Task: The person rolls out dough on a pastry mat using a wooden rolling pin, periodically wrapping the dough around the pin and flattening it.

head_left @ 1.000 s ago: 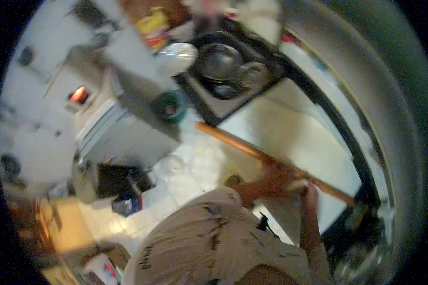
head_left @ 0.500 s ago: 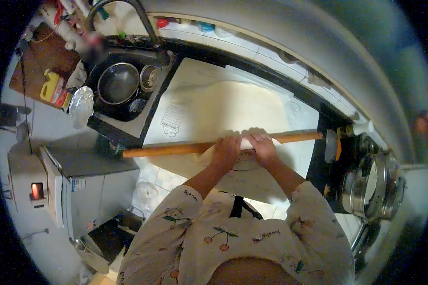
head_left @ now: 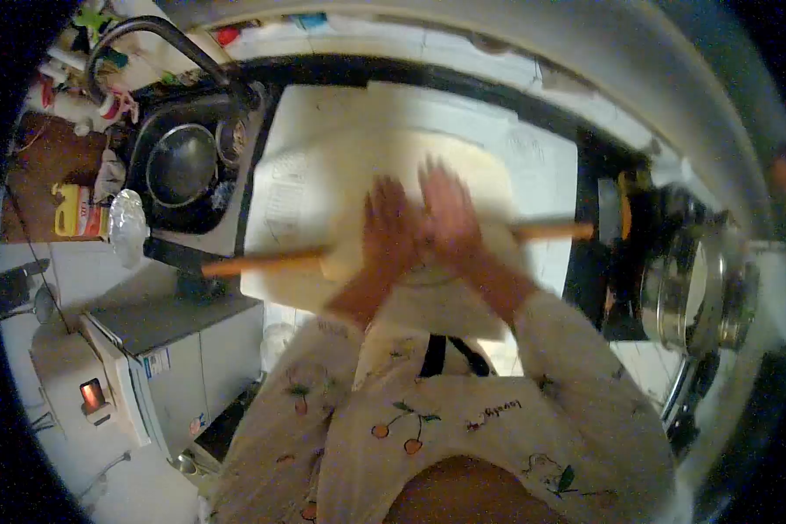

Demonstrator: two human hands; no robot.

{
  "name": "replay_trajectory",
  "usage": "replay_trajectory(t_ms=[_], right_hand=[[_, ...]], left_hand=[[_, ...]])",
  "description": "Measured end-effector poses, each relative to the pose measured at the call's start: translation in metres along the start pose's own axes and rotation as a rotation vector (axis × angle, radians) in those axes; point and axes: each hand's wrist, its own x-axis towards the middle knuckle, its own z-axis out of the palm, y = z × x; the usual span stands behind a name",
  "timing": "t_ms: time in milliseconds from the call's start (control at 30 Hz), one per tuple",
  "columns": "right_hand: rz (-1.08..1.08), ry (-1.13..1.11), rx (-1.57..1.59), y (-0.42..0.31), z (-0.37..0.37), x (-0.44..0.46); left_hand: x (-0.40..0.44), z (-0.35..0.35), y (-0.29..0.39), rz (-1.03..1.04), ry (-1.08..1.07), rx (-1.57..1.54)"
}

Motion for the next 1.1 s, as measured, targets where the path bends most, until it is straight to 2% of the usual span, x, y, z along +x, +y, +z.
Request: replay_trajectory(t_ms=[33, 100, 167, 300, 367, 433, 500, 567, 633, 667, 767, 800, 833, 900, 933, 1033, 1100], right_hand=[[0.118, 0.136, 0.241, 0.005, -0.001, 0.011], [0.046, -0.057, 0.164, -0.01, 0.001, -0.038], [0.017, -0.216, 0.093, -0.019, -0.004, -0.059], [0.045, -0.573, 0.012, -0.051, -0.044, -0.086], [0.135, -0.479, 0.352, -0.039, -0.053, -0.051], [0.03, -0.175, 0.26, -0.021, -0.009, -0.078], [-0.045, -0.211, 0.257, -0.018, -0.021, -0.089], [-0.052, -0.284, 0.313, -0.022, -0.026, -0.103], [-0.016, -0.394, 0.428, -0.027, -0.029, -0.118], [-0.03, -0.361, 0.414, -0.027, -0.028, -0.124], [-0.037, -0.268, 0.386, -0.03, -0.027, -0.135], [-0.017, -0.241, 0.393, -0.033, -0.03, -0.136], [0.003, -0.214, 0.398, -0.036, -0.033, -0.135], [0.044, -0.209, 0.435, -0.041, -0.044, -0.127], [0.069, -0.206, 0.451, -0.043, -0.046, -0.124], [0.103, -0.355, 0.523, -0.043, -0.046, -0.122], [0.148, -0.549, 0.575, -0.04, -0.04, -0.122]], left_hand=[[0.024, 0.006, -0.005, -0.082, 0.083, -0.075], [0.001, 0.002, 0.0, -0.055, -0.131, -0.001], [-0.05, -0.047, 0.021, -0.012, -0.502, -0.124], [-0.084, -0.048, 0.028, 0.023, -0.34, -0.272], [-0.056, -0.04, 0.011, 0.018, -0.229, -0.334], [-0.054, -0.048, 0.0, -0.039, -0.301, -0.37], [-0.08, -0.054, -0.027, -0.079, -0.451, -0.37], [-0.115, -0.06, -0.063, -0.118, -0.441, -0.282], [-0.144, -0.068, -0.084, -0.043, -0.201, -0.185], [-0.154, -0.07, -0.09, -0.004, -0.076, -0.132], [-0.188, -0.072, -0.091, 0.05, -0.012, -0.254], [-0.209, -0.058, -0.092, 0.068, -0.126, -0.374], [-0.222, -0.049, -0.087, 0.076, -0.141, -0.468], [-0.213, -0.069, -0.066, 0.016, -0.164, -0.393], [-0.213, -0.068, -0.058, -0.064, -0.095, -0.376], [-0.202, -0.061, -0.042, -0.174, -0.01, -0.318], [-0.205, -0.063, -0.043, -0.084, -0.079, -0.387]])
